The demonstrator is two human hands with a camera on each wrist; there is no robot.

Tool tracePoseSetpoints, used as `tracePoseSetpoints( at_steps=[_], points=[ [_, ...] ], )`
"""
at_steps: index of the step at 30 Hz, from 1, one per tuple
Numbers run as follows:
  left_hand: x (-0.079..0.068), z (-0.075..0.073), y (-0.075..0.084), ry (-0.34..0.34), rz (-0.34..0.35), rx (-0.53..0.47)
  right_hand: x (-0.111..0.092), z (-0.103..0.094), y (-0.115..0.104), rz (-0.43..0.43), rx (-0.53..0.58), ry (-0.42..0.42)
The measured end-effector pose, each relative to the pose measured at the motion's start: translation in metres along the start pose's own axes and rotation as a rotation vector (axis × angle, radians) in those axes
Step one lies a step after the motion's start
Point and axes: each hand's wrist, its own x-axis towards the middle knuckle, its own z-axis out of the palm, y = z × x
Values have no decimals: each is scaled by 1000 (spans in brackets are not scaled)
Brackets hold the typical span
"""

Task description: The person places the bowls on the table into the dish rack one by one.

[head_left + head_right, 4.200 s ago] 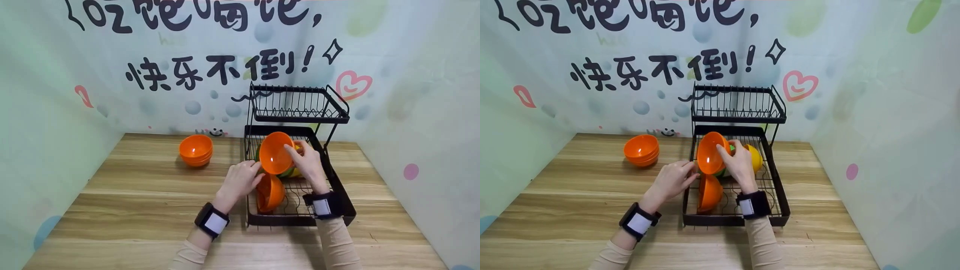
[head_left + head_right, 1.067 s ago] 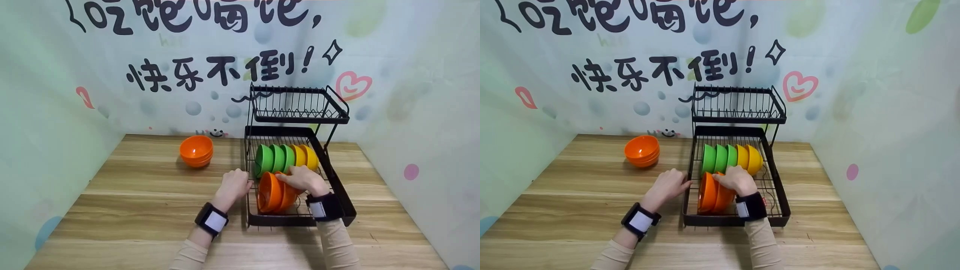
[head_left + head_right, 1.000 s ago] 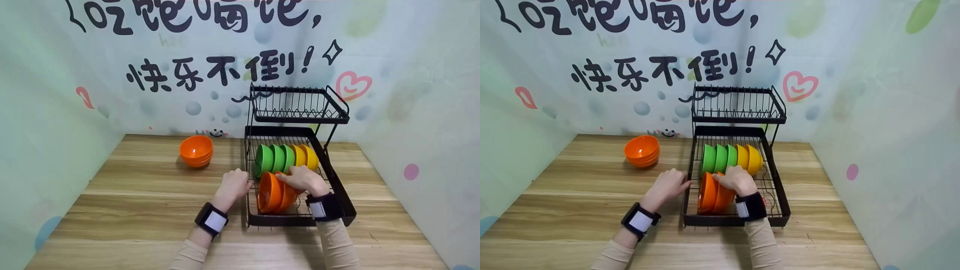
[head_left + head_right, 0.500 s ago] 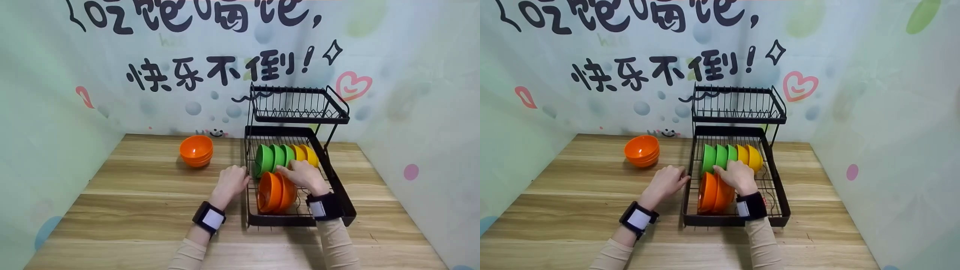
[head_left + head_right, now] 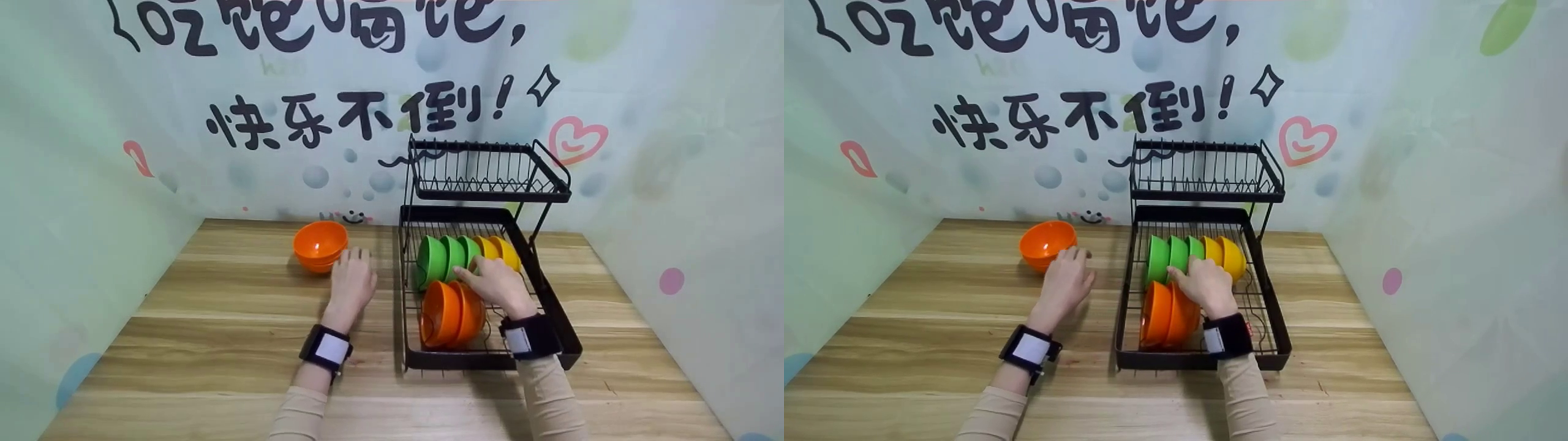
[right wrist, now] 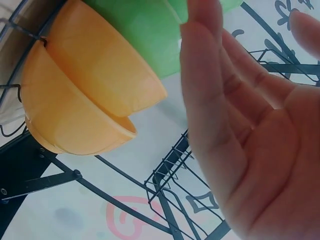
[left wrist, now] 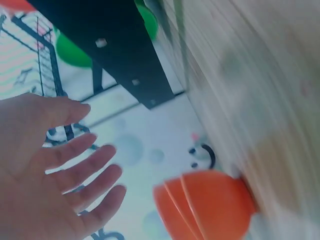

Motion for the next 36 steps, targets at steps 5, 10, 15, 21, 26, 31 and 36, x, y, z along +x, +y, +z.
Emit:
tracePoseSetpoints(
  at_steps=[5,10,15,21,26,31,36],
  points=[
    [-1,2,-22,143,-53,7,-1,-1,1,-1,-12,18],
    [-5,7,-39,200,-69,-6,-2,-1,2,10,-20,27],
    [-7,5,-45,140,-77,-20,-2,-3,2,17,-15,17],
    [-7,3,-48,69,-100,-22,-3,-3,2,16,-6,10],
    [-6,2,-49,88,-90,-10,-2,-3,2,15,-5,12],
    [-6,1,-49,98,-69,-7,-2,-4,1,14,1,10],
    [-8,0,-48,95,-51,-7,-2,-4,2,-1,-17,29]
  ],
)
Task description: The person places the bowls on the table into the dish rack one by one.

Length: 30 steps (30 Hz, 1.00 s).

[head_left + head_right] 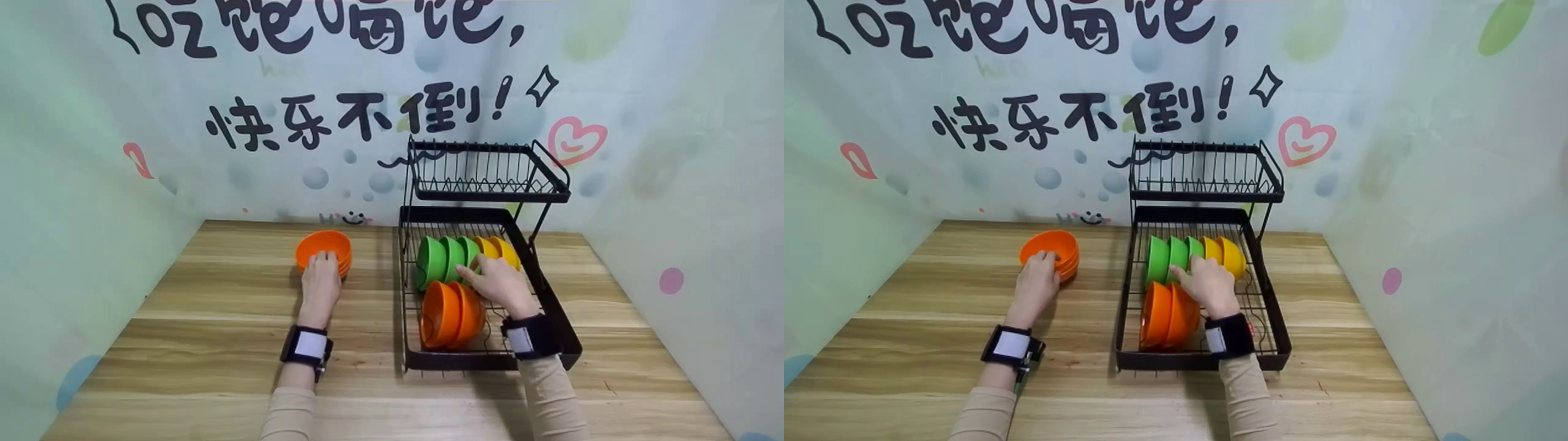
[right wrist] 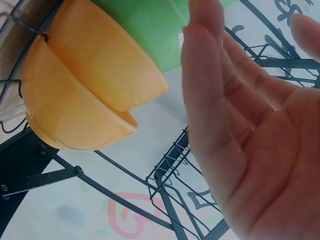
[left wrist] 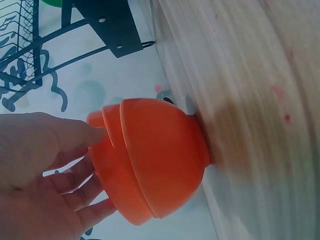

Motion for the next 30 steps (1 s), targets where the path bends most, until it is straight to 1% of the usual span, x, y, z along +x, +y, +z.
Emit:
tracePoseSetpoints(
  at_steps=[5,14,18,23,30],
  points=[
    [0,-5,3,-25,-8,-19,0,0,0,3,-7,-3],
    [3,-15,8,-107,-24,-57,-1,0,-1,2,10,-3],
    [5,-17,9,-123,-19,-61,0,0,-1,5,13,-7],
    [7,-18,8,-92,8,-46,0,0,-1,10,21,-12],
    [9,-18,9,-1,54,-61,0,0,0,0,14,4]
  ],
)
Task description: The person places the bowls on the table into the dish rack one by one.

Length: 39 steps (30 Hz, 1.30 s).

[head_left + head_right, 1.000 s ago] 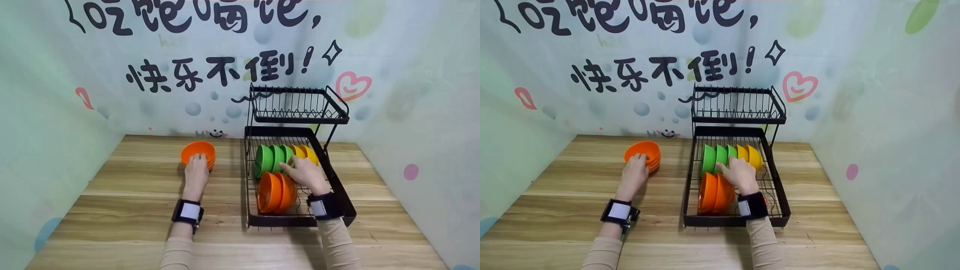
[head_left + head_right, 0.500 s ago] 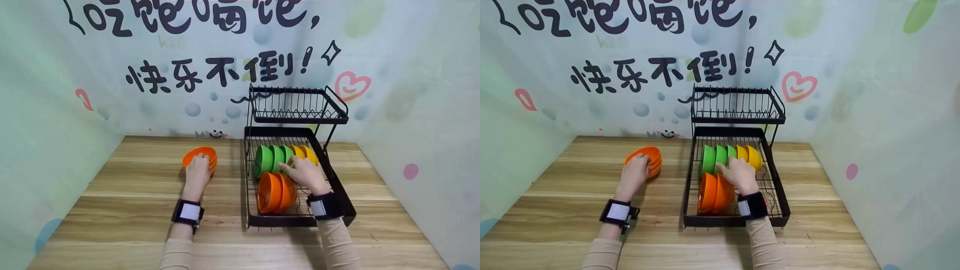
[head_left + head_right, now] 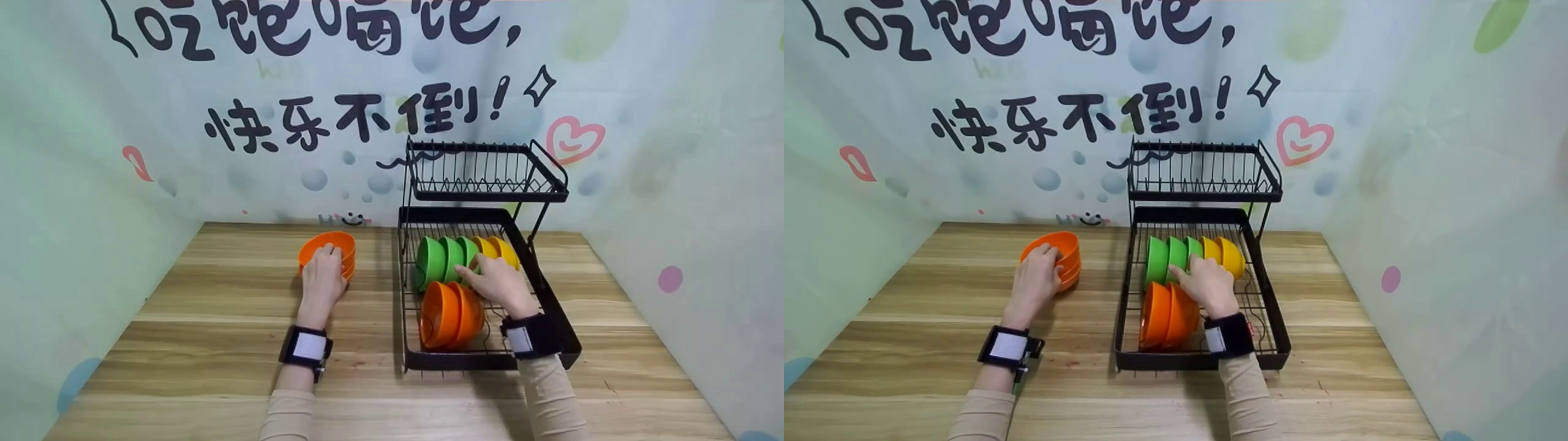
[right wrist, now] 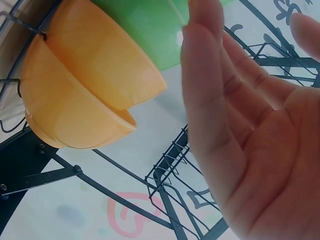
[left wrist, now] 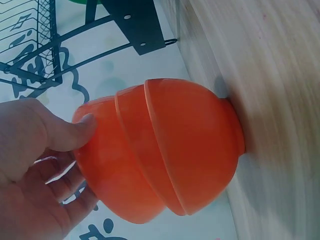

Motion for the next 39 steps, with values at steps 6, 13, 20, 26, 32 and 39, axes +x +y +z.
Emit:
tracePoseSetpoints(
  at_steps=[6,13,20,26,32,39],
  points=[
    [3,-1,1,38,51,-49,0,0,0,-5,7,3],
    [6,-2,2,90,125,-89,0,-1,-1,-3,15,-5],
    [8,-5,8,151,226,-138,0,-2,-1,-1,31,-3],
    [11,-9,19,179,321,-194,1,-2,-2,19,70,18],
    [12,-16,32,141,388,-213,1,-3,-3,15,87,74],
    [13,-16,47,176,490,-222,3,-3,-6,7,166,122]
  ],
)
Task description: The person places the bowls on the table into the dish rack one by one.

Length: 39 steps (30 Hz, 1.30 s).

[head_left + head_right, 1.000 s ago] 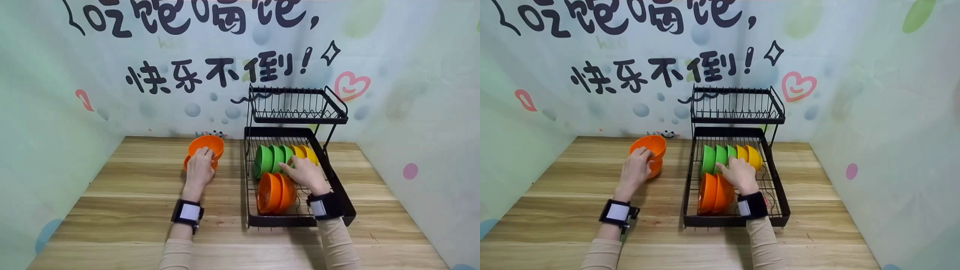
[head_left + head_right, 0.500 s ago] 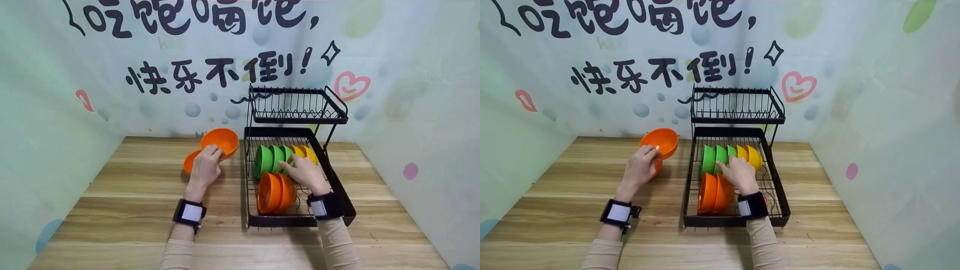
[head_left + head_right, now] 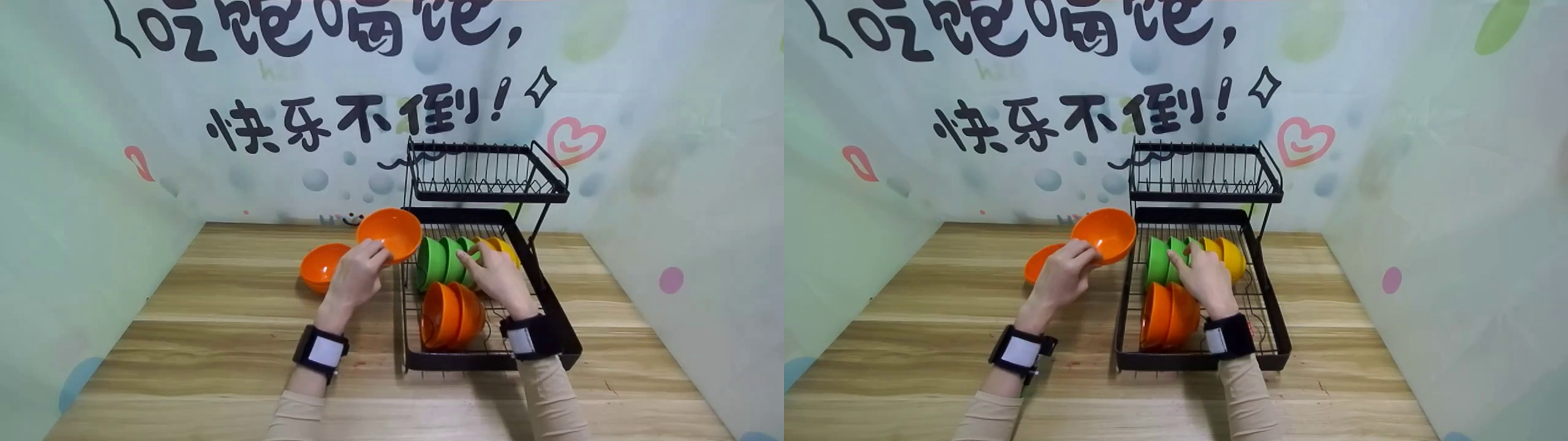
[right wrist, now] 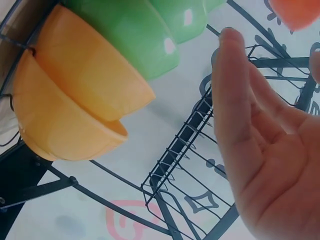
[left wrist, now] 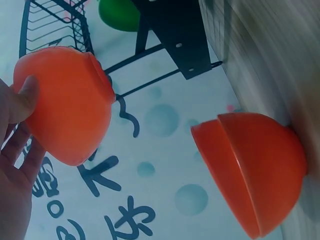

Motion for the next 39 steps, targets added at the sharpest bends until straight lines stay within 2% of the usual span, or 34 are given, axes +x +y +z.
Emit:
tracePoseSetpoints(
  at_steps=[6,12,20,30,39],
  points=[
    [5,2,12,26,83,-14,0,-1,-3,-34,146,7],
    [7,6,22,20,131,-39,-1,-3,-8,-34,279,-8],
    [9,11,32,14,195,-23,-3,-3,-10,-38,420,-101],
    [11,16,40,62,277,-5,-3,-2,-11,-14,464,-134],
    [12,18,49,86,321,-36,-4,-1,-9,14,486,-111]
  ],
)
